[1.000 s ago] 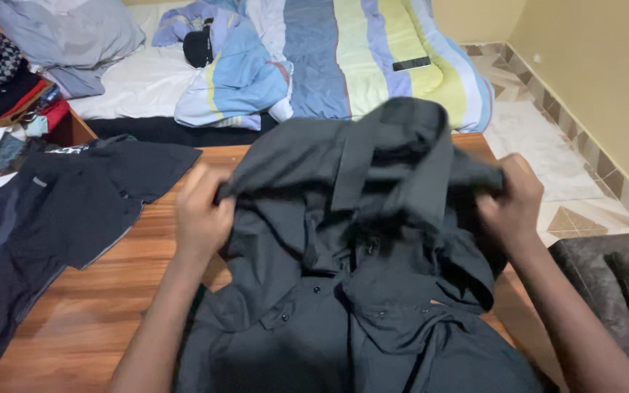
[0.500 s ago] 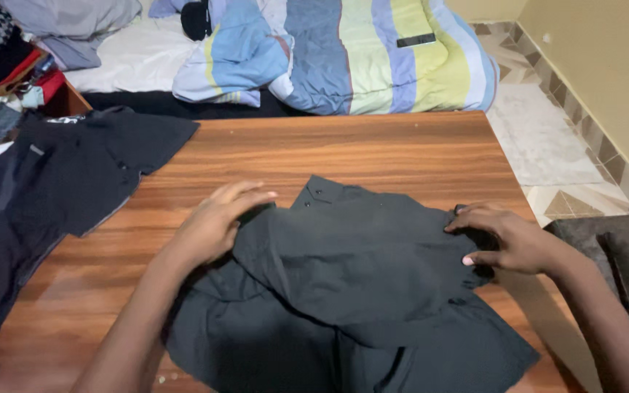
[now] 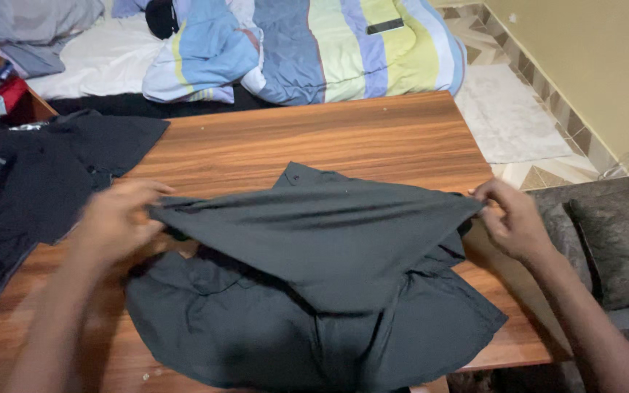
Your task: The person buttons a dark collared shirt by hand, working down the front placket from the collar to the hem while it lies on a wooden table.
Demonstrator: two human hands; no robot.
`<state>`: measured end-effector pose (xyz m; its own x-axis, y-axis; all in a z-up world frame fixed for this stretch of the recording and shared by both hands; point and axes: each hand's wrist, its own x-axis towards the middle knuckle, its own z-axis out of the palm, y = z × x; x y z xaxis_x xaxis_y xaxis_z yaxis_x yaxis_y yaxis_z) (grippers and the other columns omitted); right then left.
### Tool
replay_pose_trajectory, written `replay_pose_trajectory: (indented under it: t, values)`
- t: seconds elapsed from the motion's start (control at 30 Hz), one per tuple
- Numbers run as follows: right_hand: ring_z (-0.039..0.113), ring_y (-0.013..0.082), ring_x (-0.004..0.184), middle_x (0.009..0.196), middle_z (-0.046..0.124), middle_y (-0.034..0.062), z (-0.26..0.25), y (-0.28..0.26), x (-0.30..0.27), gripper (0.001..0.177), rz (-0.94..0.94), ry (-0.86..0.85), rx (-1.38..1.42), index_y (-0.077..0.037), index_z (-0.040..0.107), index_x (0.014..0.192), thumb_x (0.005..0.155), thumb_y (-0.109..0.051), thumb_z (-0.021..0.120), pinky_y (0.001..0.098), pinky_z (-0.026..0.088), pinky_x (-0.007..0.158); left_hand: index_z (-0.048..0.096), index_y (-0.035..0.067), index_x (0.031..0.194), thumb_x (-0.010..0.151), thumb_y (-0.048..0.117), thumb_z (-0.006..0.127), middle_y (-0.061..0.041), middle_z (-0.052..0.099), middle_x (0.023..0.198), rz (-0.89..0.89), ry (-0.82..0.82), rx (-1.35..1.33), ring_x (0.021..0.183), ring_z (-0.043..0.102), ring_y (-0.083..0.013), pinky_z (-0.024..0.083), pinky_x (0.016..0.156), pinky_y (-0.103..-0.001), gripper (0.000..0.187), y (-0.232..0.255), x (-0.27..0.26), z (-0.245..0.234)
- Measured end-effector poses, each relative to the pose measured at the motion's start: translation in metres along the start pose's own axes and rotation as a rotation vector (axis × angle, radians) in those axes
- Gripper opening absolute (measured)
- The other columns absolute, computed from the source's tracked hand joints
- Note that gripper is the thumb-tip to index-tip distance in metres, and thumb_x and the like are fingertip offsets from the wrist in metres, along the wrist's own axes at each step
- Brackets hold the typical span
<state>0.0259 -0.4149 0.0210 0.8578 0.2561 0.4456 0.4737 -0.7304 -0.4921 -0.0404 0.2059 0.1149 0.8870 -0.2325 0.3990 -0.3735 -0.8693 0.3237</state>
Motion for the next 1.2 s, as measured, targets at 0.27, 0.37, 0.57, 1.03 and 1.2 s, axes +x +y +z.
replay_pose_trajectory:
  t: [0.27, 0.37, 0.57, 1.03, 1.2]
  values:
    - [0.054, 0.0104, 0.076, 0.104, 0.056, 0.007, 0.011, -0.066, 0.036, 0.016, 0.011, 0.294, 0.542, -0.007, 0.046, 0.117, 0.111, -0.011, 0.06, 0.0245, 0.05, 0.066, 0.064, 0.003, 0.093, 0.078, -0.003, 0.071, -0.011, 0.074, 0.12, -0.337, 0.603, 0.035, 0.109, 0.071, -0.0231, 0.058, 0.092, -0.037, 0.017, -0.065, -0.012, -0.088]
    - [0.061, 0.0214, 0.083, 0.113, 0.068, 0.0096, 0.015, -0.081, 0.052, 0.054, 0.126, -0.303, 0.425, -0.011, 0.057, 0.133, 0.085, -0.025, 0.077, 0.0378, 0.049, 0.068, 0.065, 0.002, 0.095, 0.08, -0.001, 0.072, -0.011, 0.073, 0.118, -0.554, 0.551, -0.05, 0.107, 0.07, -0.023, 0.057, 0.09, -0.037, 0.017, -0.098, -0.012, -0.09]
    - [0.071, 0.0221, 0.097, 0.102, 0.076, 0.0068, 0.044, -0.07, 0.032, 0.025, -0.133, -0.76, 0.176, -0.008, 0.075, 0.101, 0.084, -0.027, 0.079, 0.0394, 0.055, 0.086, 0.066, 0.002, 0.099, 0.082, 0.002, 0.073, -0.012, 0.073, 0.115, -0.671, 0.5, -0.159, 0.103, 0.069, -0.0228, 0.056, 0.087, -0.037, 0.018, -0.125, -0.021, -0.076]
    - [0.071, 0.0272, 0.091, 0.095, 0.071, 0.0174, -0.09, -0.034, 0.073, 0.016, 0.234, 0.643, -0.044, 0.002, 0.069, 0.099, 0.103, -0.01, 0.059, 0.0365, 0.054, 0.083, 0.069, 0.001, 0.107, 0.089, 0.009, 0.077, -0.014, 0.073, 0.108, -0.717, 0.499, -0.261, 0.094, 0.067, -0.0225, 0.053, 0.079, -0.035, 0.022, -0.159, -0.023, -0.084]
    - [0.071, 0.0277, 0.092, 0.097, 0.071, 0.0173, -0.068, 0.053, 0.102, 0.019, 0.457, 0.583, -0.024, 0.002, 0.069, 0.103, 0.103, -0.017, 0.062, 0.038, 0.054, 0.085, 0.07, 0.001, 0.11, 0.091, 0.012, 0.079, -0.015, 0.072, 0.105, -0.746, 0.483, -0.279, 0.09, 0.066, -0.0224, 0.052, 0.076, -0.035, 0.024, -0.175, -0.03, -0.088]
